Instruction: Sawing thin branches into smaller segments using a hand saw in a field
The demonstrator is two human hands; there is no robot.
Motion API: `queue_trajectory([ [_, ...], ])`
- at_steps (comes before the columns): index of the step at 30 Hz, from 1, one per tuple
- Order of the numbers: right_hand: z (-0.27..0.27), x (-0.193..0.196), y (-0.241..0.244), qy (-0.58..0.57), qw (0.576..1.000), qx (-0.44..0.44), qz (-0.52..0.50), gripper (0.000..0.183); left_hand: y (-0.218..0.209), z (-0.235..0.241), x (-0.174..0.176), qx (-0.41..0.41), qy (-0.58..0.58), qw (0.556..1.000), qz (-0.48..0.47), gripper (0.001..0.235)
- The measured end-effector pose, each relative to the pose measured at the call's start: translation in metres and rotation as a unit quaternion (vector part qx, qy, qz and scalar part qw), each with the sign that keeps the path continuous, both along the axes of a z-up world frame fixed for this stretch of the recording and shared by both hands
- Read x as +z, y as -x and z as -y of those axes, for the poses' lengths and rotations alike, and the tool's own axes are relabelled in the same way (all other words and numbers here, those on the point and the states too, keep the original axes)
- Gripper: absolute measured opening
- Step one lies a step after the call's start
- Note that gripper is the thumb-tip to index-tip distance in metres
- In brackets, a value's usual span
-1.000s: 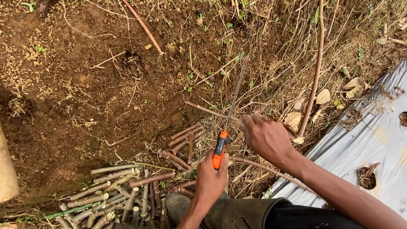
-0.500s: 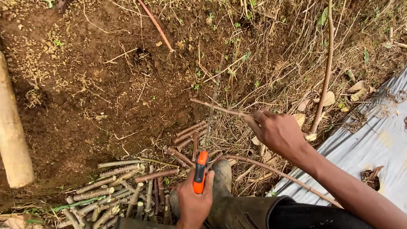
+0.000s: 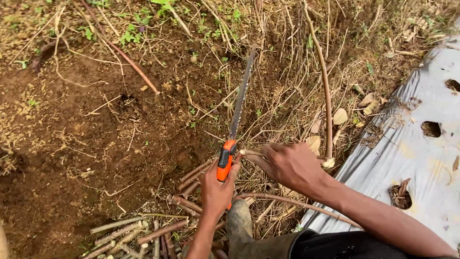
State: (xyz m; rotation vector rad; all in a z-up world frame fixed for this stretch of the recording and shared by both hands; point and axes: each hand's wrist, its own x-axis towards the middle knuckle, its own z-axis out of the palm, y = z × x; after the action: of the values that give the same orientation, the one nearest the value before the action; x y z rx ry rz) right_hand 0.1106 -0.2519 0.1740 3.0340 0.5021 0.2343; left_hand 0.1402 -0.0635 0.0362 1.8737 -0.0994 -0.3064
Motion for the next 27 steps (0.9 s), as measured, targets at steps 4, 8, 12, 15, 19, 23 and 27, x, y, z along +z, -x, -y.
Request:
queue_trajectory([
  [4,0.007,-0.005,0.000,-0.030,0.999,-0.028,-0.028,0.050,0.005,0.003,-0.009,-0.010,0.064,0.997,-0.031,0.028],
  [8,0.017,-0.036,0.002,-0.089,0.992,0.002,-0.094,0.051,0.010,-0.019,-0.016,0.012,-0.169,0.983,0.075,0.030],
  [12,0.021,-0.044,0.001,0.002,0.999,0.000,-0.047,0.045,0.022,-0.054,-0.014,0.070,-0.311,0.940,0.118,0.040],
  [15,0.014,-0.053,0.002,0.024,0.998,-0.016,-0.054,0.034,0.026,-0.078,-0.013,0.137,-0.277,0.924,0.227,0.041],
  [19,-0.009,-0.054,0.011,-0.032,0.993,0.003,-0.116,0.030,0.037,-0.064,-0.001,0.163,-0.230,0.942,0.179,0.029],
  [23,-0.034,-0.049,0.022,0.017,0.977,0.018,-0.214,0.035,0.055,-0.018,0.022,0.162,0.016,0.987,0.012,0.020],
  [27,-0.035,-0.053,0.023,0.035,0.973,0.031,-0.225,0.036,0.064,0.014,0.031,0.162,0.087,0.983,-0.022,0.012],
])
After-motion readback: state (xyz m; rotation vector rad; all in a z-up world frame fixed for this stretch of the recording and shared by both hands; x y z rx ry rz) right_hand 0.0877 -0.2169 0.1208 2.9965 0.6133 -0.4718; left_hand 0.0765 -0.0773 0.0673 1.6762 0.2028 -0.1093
